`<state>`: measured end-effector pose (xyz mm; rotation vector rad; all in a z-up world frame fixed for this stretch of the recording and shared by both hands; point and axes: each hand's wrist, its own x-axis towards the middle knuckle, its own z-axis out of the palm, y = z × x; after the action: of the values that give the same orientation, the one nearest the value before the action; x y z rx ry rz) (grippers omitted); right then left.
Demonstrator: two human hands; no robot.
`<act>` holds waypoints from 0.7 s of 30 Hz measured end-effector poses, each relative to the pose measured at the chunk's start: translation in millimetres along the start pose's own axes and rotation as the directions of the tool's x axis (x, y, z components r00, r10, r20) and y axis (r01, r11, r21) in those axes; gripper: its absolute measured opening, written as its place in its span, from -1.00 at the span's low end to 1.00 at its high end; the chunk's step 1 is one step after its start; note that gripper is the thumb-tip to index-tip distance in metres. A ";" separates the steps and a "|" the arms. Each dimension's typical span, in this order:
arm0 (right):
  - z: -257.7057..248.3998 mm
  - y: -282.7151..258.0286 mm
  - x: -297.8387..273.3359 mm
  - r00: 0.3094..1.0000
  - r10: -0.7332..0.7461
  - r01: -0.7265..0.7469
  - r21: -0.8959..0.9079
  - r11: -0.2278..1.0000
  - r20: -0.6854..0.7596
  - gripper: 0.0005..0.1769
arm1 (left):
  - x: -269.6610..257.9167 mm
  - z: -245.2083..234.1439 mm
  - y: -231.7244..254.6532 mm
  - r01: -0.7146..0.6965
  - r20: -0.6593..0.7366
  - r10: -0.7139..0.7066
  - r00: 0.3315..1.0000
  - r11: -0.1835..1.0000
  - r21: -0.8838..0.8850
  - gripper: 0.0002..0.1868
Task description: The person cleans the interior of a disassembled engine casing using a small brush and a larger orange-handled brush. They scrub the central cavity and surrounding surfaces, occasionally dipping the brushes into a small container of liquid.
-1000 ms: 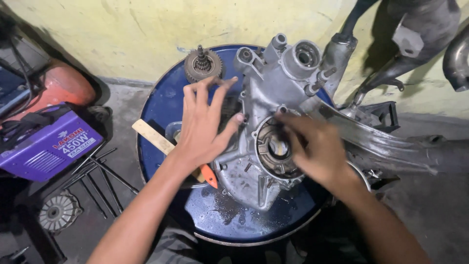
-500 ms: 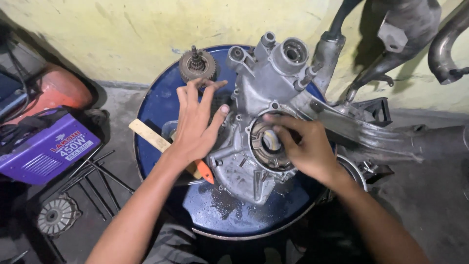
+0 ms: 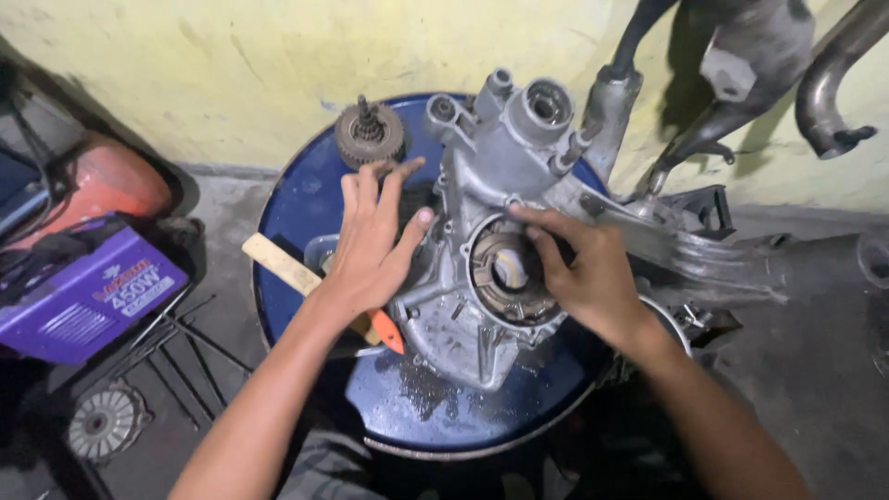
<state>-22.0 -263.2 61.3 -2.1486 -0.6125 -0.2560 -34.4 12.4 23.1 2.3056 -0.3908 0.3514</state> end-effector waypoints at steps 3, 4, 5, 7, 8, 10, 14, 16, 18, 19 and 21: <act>3.4 4.5 -0.9 0.999 0.022 -0.024 0.059 0.998 0.027 -0.67 | 0.6 2.7 -1.9 0.012 0.021 -0.012 1.000 1.000 -0.011 -0.46; 1.1 2.8 -2.7 0.999 0.030 -0.031 0.058 0.998 0.023 -0.67 | -1.2 3.1 -1.6 0.009 0.029 -0.008 1.000 1.000 -0.014 -0.46; -1.3 1.1 -4.2 0.999 0.032 -0.032 0.059 0.998 0.016 -0.68 | -2.6 3.6 -1.2 0.021 0.044 -0.020 0.999 1.000 -0.001 -0.46; -4.1 2.4 0.0 1.000 0.019 -0.019 0.056 0.998 -0.009 -0.68 | 4.3 3.9 -5.5 0.010 0.050 -0.011 0.999 1.000 0.019 -0.47; -3.9 4.2 -1.1 1.000 0.017 -0.018 0.036 0.999 0.012 -0.68 | 3.0 6.3 -8.2 0.017 0.056 -0.018 0.998 1.000 0.023 -0.48; -3.8 3.7 -4.2 0.999 0.019 -0.020 0.018 1.000 0.042 -0.69 | 1.5 8.7 -18.1 0.033 0.063 -0.035 0.997 0.999 0.025 -0.49; -3.1 3.4 -1.5 1.000 -0.018 0.018 -0.007 1.000 0.002 -0.70 | 5.6 -5.2 -30.0 0.051 -0.034 -0.050 0.998 0.998 0.032 -0.50; -2.1 -2.0 -2.2 0.999 -0.043 0.043 -0.082 0.996 0.001 -0.70 | 3.1 -16.0 -35.2 0.082 -0.072 -0.080 0.994 0.996 0.032 -0.48; -5.9 -15.9 -1.1 0.987 -0.073 0.054 0.132 0.990 0.144 -0.72 | 4.8 -24.5 -48.6 0.096 -0.136 -0.099 0.986 0.995 -0.027 -0.57; -2.1 -18.4 -4.9 0.986 -0.073 0.053 0.136 0.989 0.147 -0.72 | 4.8 -26.6 -47.3 0.101 -0.136 -0.103 0.985 0.995 -0.025 -0.57; 6.8 -23.9 -6.8 0.972 -0.181 0.178 0.031 0.984 0.153 -0.65 | 4.9 -35.2 -45.7 0.127 -0.177 -0.137 0.975 0.990 -0.063 -0.59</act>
<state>-40.3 -248.0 71.0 -2.1121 -0.8983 -0.1809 -17.2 67.6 19.3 2.2142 -0.1532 0.4742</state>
